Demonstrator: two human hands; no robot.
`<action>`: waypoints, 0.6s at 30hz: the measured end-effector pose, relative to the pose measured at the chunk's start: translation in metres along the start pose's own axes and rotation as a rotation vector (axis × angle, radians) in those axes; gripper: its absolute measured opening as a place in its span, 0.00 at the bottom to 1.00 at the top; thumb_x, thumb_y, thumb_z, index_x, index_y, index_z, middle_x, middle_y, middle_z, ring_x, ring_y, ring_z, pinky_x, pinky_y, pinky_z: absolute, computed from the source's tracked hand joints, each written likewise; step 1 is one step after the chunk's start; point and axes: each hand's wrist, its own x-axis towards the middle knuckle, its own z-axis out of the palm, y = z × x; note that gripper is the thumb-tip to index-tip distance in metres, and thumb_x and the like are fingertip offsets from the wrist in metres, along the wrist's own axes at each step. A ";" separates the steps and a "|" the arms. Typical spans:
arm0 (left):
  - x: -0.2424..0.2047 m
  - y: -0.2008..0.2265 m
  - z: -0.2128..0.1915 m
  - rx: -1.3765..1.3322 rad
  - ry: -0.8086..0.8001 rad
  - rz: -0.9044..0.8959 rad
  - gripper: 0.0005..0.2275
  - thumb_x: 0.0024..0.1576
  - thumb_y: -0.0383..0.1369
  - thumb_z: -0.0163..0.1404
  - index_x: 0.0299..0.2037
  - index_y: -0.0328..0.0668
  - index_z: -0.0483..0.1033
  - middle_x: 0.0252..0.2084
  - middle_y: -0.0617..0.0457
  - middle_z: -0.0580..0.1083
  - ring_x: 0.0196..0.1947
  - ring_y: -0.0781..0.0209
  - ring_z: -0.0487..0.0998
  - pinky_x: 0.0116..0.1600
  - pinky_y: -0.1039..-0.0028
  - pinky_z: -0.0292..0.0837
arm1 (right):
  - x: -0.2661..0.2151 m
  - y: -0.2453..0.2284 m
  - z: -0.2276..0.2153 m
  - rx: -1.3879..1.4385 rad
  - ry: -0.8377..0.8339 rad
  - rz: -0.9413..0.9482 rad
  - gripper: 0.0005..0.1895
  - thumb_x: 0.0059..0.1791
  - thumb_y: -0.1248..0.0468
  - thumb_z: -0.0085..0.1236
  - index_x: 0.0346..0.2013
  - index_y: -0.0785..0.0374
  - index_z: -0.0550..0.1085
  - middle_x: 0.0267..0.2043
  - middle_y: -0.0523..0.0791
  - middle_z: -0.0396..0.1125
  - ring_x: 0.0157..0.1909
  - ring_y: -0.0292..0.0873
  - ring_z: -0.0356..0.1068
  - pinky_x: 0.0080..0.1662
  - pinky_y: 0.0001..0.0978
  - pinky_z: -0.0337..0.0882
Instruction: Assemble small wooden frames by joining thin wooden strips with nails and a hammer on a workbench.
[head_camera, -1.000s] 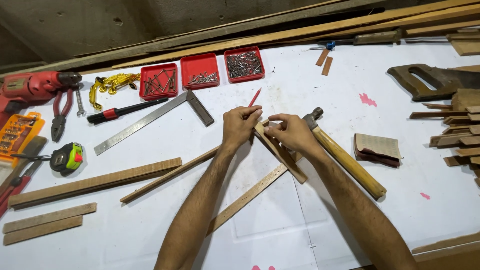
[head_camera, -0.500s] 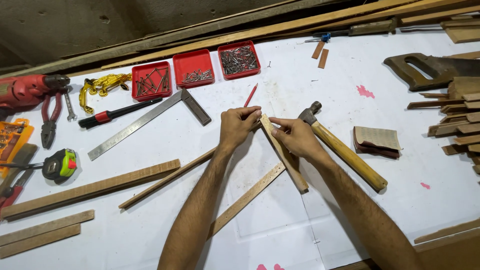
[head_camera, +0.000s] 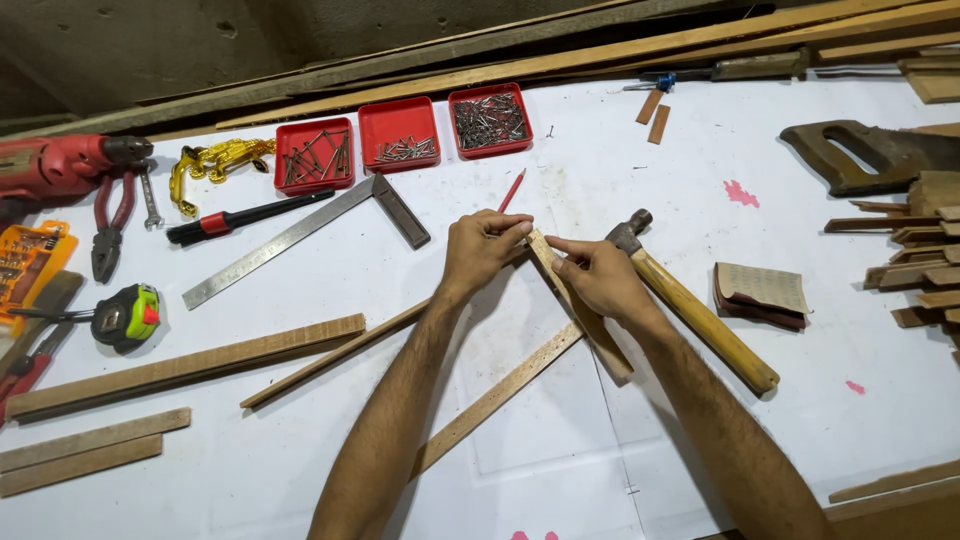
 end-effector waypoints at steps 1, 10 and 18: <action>0.001 0.000 0.000 0.001 0.002 -0.001 0.09 0.58 0.34 0.58 0.45 0.41 0.85 0.40 0.47 0.82 0.35 0.62 0.85 0.39 0.76 0.84 | 0.000 0.000 0.000 0.000 -0.002 -0.001 0.22 0.53 0.56 0.55 0.63 0.43 0.73 0.33 0.46 0.77 0.28 0.35 0.72 0.38 0.32 0.77; 0.009 0.009 0.005 0.051 -0.023 0.020 0.11 0.54 0.32 0.61 0.46 0.40 0.81 0.35 0.50 0.83 0.33 0.67 0.86 0.39 0.76 0.86 | 0.001 0.002 -0.001 -0.010 -0.003 0.033 0.22 0.52 0.55 0.56 0.62 0.43 0.74 0.34 0.48 0.77 0.28 0.36 0.73 0.37 0.35 0.78; 0.009 0.006 0.006 0.131 -0.024 0.021 0.07 0.55 0.32 0.61 0.40 0.39 0.85 0.33 0.50 0.84 0.31 0.64 0.86 0.38 0.74 0.84 | -0.004 -0.005 -0.004 -0.054 -0.019 0.035 0.22 0.53 0.54 0.55 0.63 0.44 0.73 0.32 0.47 0.76 0.28 0.37 0.73 0.36 0.33 0.77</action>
